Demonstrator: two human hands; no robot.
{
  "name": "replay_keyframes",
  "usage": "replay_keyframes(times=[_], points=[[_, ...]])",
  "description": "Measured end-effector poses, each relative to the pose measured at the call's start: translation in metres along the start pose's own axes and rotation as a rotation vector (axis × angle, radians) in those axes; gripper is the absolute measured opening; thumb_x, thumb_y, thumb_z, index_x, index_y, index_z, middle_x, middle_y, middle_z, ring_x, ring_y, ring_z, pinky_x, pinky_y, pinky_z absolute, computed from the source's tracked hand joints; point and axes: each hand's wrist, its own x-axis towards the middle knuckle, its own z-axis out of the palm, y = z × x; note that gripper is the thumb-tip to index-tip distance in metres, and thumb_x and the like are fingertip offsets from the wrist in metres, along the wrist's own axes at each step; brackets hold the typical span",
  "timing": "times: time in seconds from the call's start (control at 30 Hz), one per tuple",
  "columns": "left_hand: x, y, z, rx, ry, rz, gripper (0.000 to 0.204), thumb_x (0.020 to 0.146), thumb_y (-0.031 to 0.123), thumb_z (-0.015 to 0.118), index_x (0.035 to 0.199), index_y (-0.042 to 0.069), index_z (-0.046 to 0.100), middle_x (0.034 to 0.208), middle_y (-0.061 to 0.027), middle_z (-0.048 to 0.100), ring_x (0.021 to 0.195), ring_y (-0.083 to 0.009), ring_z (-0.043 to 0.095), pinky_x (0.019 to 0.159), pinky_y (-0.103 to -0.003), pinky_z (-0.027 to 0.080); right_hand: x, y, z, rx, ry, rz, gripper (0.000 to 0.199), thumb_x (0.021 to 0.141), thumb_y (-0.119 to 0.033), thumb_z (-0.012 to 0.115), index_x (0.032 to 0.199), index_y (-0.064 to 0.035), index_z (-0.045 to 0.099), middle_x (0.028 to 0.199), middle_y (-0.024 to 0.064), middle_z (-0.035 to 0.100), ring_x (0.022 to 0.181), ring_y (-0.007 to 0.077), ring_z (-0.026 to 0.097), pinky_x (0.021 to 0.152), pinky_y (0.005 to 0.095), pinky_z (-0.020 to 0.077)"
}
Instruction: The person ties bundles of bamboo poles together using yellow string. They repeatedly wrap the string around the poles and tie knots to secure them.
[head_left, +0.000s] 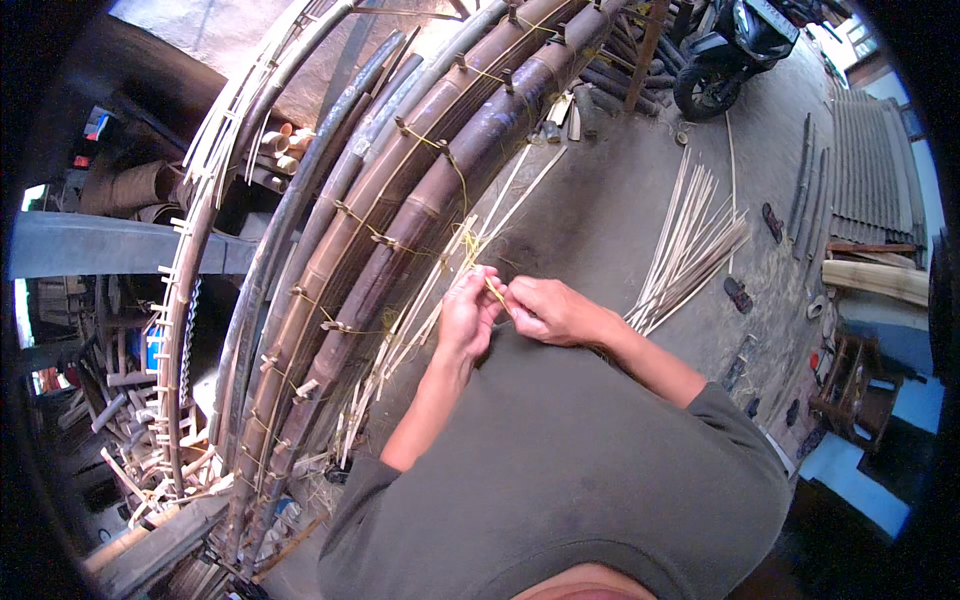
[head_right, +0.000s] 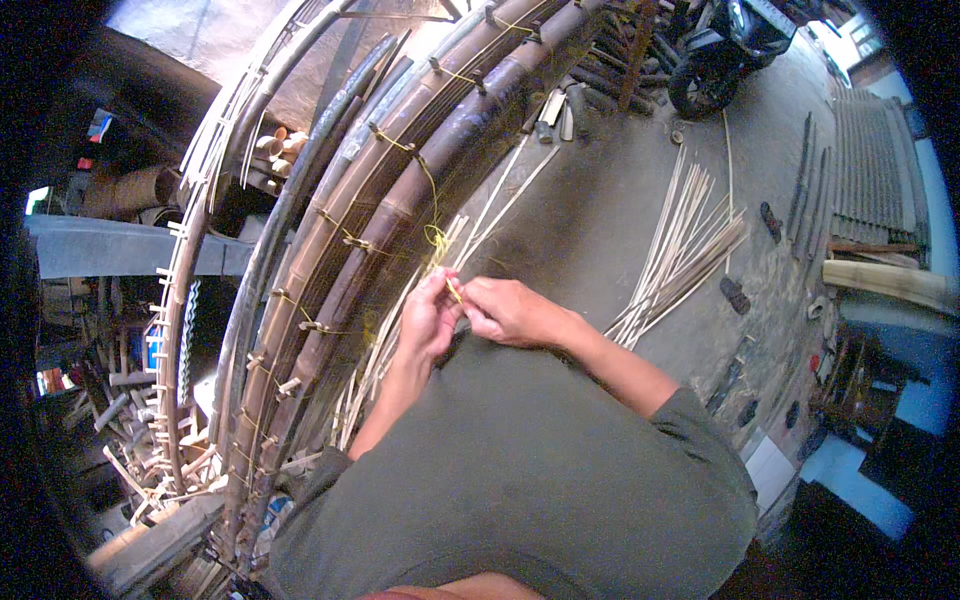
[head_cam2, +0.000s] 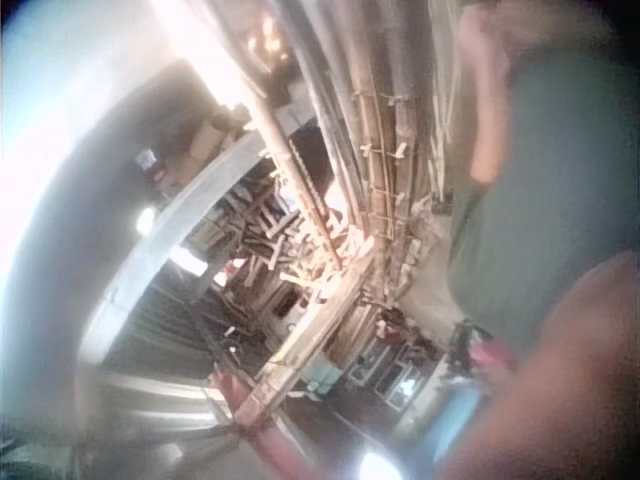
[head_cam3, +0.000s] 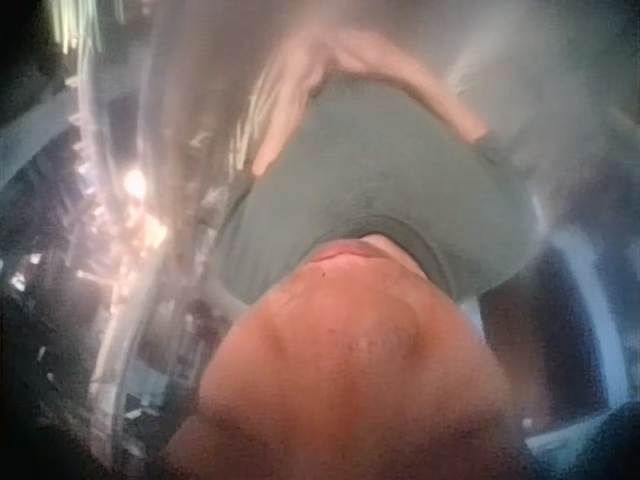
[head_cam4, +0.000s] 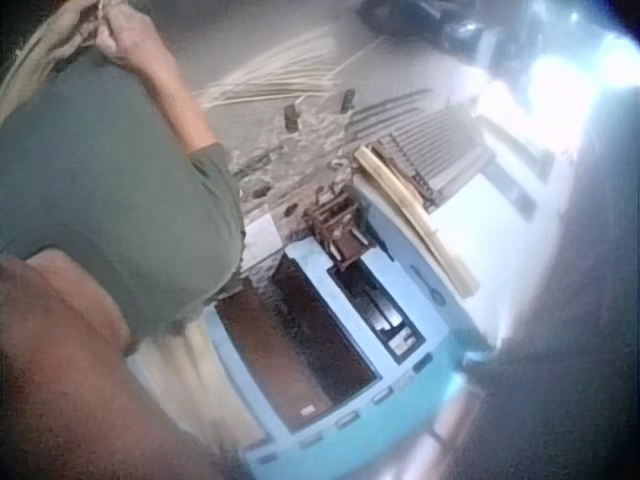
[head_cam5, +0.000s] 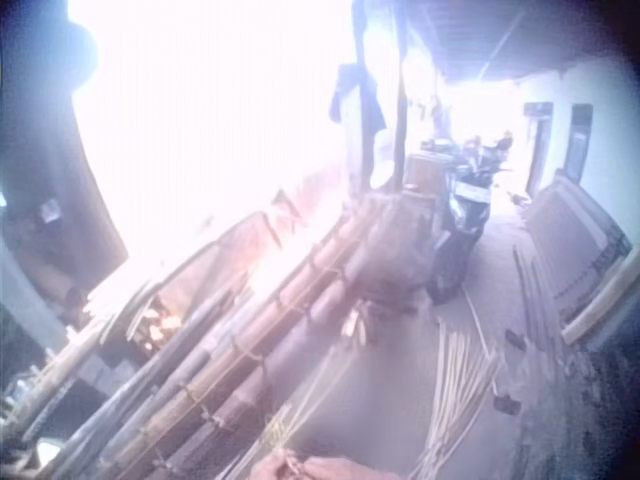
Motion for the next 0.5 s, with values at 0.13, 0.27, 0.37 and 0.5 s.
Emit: replay_keyframes(times=[0.13,0.27,0.37,0.5], points=[[0.053,-0.010,-0.063,-0.454,0.085,0.100,0.014,0.100,0.017,0.046,0.104,0.004,0.050,0.067,0.0039,0.046,0.052,-0.0047,0.043,0.057,-0.023,0.048,-0.056,-0.008,-0.042,0.657,-0.430,-0.083,0.026,0.096,-0.021,0.047,0.079,-0.0021,0.050,0.075,0.0053,0.050,0.068,0.0153,0.050,0.064,0.0322,0.0423],[0.012,-0.011,-0.033,0.270,0.245,0.121,0.030,0.095,0.020,0.057,0.119,0.003,0.051,0.064,0.0045,0.042,0.051,-0.0049,0.041,0.051,-0.024,0.045,-0.081,0.000,-0.081,0.959,-0.167,0.093,0.018,0.099,-0.017,0.047,0.087,-0.0043,0.051,0.078,0.0013,0.054,0.070,0.0109,0.053,0.064,0.0264,0.0455],[-0.006,-0.050,-0.038,1.183,0.112,0.086,0.041,0.093,0.024,0.059,0.126,0.000,0.052,0.079,-0.0051,0.063,0.072,-0.0181,0.064,0.070,-0.032,0.053,-0.073,0.051,-0.079,0.890,0.041,0.238,0.015,0.099,-0.016,0.049,0.091,-0.0045,0.050,0.078,0.0009,0.055,0.068,0.0094,0.053,0.063,0.0248,0.0461],[-0.039,-0.088,0.022,1.205,0.138,0.338,0.043,0.094,0.021,0.059,0.130,0.000,0.049,0.109,-0.0122,0.063,0.097,-0.0179,0.062,0.085,-0.033,0.051,-0.071,0.067,-0.061,0.783,0.023,0.378,0.013,0.096,-0.016,0.057,0.091,-0.0039,0.053,0.079,-0.0006,0.056,0.070,0.0079,0.055,0.064,0.0230,0.0473]])
